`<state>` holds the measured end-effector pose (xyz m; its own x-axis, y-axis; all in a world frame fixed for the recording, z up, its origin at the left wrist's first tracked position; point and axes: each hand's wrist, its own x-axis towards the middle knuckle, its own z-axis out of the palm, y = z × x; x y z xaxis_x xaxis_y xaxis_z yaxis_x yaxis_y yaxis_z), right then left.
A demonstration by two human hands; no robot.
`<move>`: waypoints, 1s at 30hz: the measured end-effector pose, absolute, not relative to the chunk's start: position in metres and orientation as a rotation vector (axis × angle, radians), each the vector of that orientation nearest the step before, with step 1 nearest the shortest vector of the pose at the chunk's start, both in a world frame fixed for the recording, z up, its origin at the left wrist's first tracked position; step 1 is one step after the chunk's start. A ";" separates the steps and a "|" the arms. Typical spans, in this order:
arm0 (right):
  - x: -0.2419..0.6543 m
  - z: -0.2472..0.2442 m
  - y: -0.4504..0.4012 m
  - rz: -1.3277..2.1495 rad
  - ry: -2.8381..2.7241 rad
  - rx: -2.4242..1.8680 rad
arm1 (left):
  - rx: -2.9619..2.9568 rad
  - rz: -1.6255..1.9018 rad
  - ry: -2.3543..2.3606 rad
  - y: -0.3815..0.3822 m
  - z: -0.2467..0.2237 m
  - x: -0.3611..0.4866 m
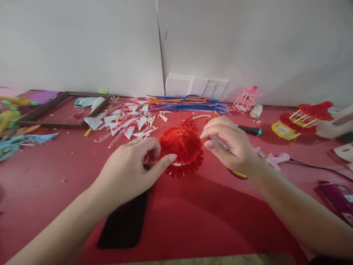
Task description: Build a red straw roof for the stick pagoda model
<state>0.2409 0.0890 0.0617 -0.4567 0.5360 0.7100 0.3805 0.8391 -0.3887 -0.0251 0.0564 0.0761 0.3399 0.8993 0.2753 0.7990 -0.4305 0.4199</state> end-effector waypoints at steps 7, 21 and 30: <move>0.234 0.057 0.086 0.219 -2.099 -0.728 | 2.692 0.574 1.683 0.048 0.074 -0.017; 0.239 0.062 0.090 0.209 -2.019 -0.872 | 2.339 0.594 1.436 0.053 0.079 -0.027; 0.264 0.075 0.096 0.534 -2.481 -0.986 | 2.225 0.682 1.480 0.050 0.076 -0.020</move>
<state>0.2643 0.0956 0.0754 -0.6622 0.7114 0.2352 0.5518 0.6754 -0.4893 -0.0198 0.0502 0.0755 0.3273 0.9270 0.1832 0.7418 -0.3722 0.5578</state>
